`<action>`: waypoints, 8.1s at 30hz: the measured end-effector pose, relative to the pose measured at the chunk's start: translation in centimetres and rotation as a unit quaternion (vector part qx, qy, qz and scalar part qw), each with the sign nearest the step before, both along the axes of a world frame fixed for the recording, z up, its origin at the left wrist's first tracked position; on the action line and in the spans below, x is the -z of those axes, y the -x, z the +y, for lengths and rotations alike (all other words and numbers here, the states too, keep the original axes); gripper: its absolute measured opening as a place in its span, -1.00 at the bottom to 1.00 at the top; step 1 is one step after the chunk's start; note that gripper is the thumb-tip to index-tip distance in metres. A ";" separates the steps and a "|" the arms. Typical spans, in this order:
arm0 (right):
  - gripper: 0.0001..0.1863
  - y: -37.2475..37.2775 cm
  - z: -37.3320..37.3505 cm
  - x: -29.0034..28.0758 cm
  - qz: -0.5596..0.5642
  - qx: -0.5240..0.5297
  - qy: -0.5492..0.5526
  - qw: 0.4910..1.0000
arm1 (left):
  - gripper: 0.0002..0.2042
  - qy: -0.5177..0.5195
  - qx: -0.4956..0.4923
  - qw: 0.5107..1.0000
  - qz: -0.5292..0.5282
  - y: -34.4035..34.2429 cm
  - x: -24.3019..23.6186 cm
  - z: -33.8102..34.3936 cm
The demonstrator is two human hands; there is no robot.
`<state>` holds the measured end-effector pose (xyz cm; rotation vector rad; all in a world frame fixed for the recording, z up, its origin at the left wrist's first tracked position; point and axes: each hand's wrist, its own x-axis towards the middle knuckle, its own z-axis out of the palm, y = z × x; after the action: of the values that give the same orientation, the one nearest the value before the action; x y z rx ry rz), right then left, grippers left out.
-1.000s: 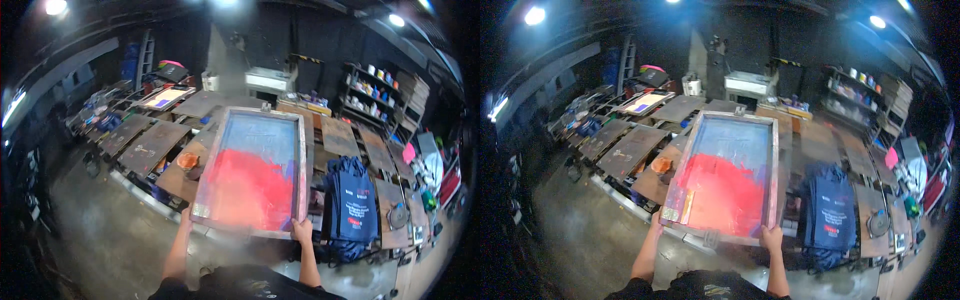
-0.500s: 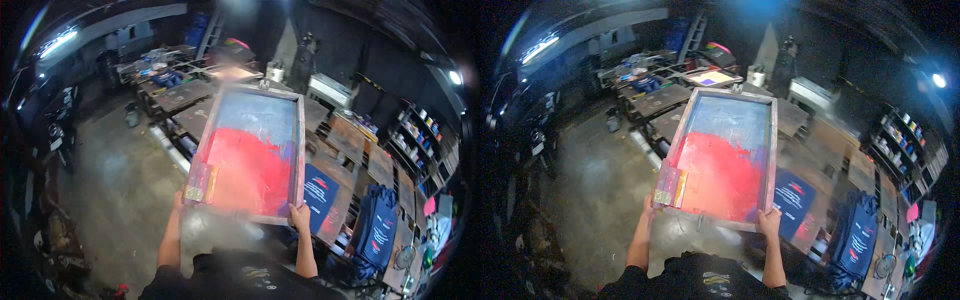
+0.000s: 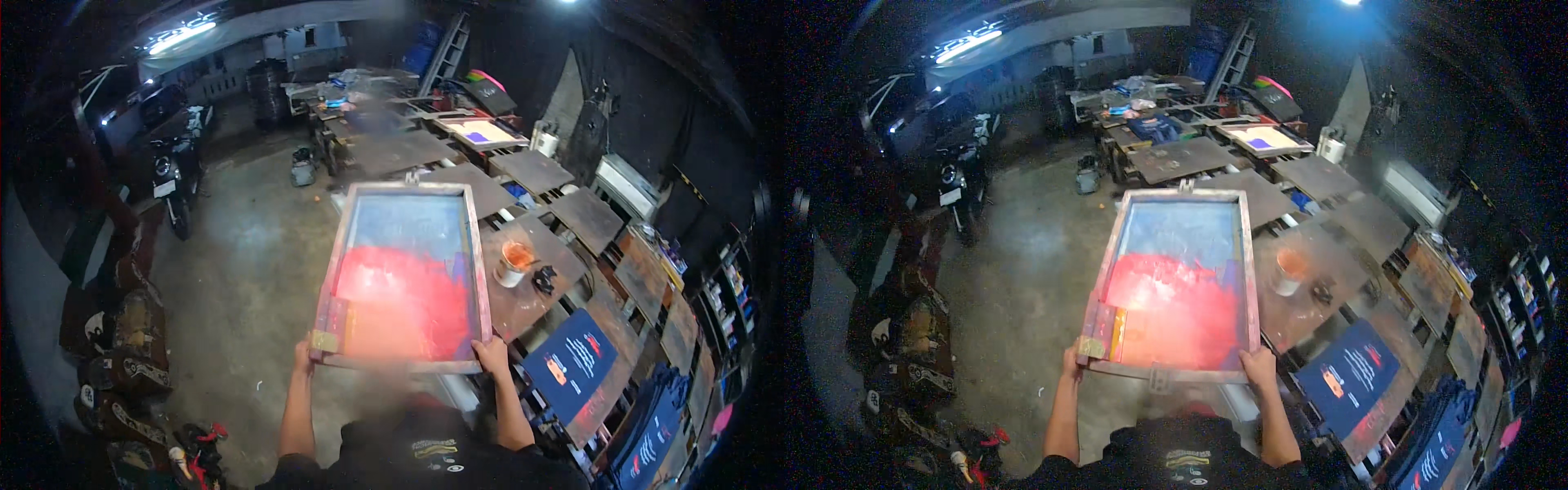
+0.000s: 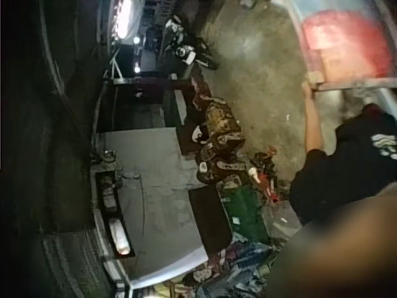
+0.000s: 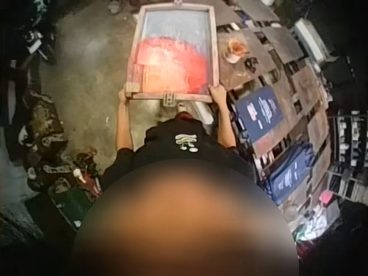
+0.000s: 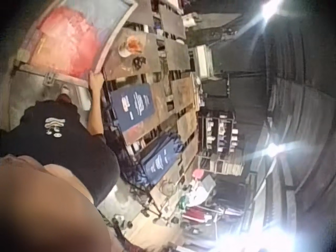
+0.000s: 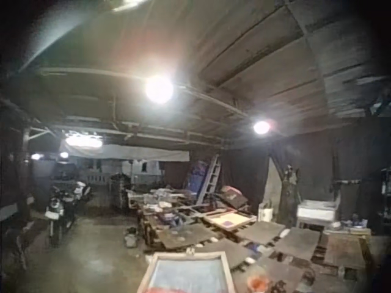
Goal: Preparing t-shirts on a press and handling screen frames for printing.
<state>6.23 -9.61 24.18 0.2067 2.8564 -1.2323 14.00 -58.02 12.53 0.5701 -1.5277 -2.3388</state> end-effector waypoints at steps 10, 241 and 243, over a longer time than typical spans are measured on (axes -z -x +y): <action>-0.43 9.8 -2.6 6.4 0.004 -0.020 0.009 1.000 | -0.61 0.049 0.012 0.997 -0.058 7.5 2.9 -4.6; -0.83 -22.2 -10.3 48.7 0.299 0.792 0.209 0.490 | -0.42 0.298 0.852 0.431 0.010 6.8 39.8 47.3; -0.80 -23.1 -7.8 49.6 0.263 0.806 0.206 0.488 | -0.38 0.320 0.838 0.442 0.019 6.5 41.3 48.2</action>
<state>29.36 -17.36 -25.40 3.3822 1.6060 -2.0794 7.48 -9.78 -28.82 -2.1360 -3.3546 -1.6066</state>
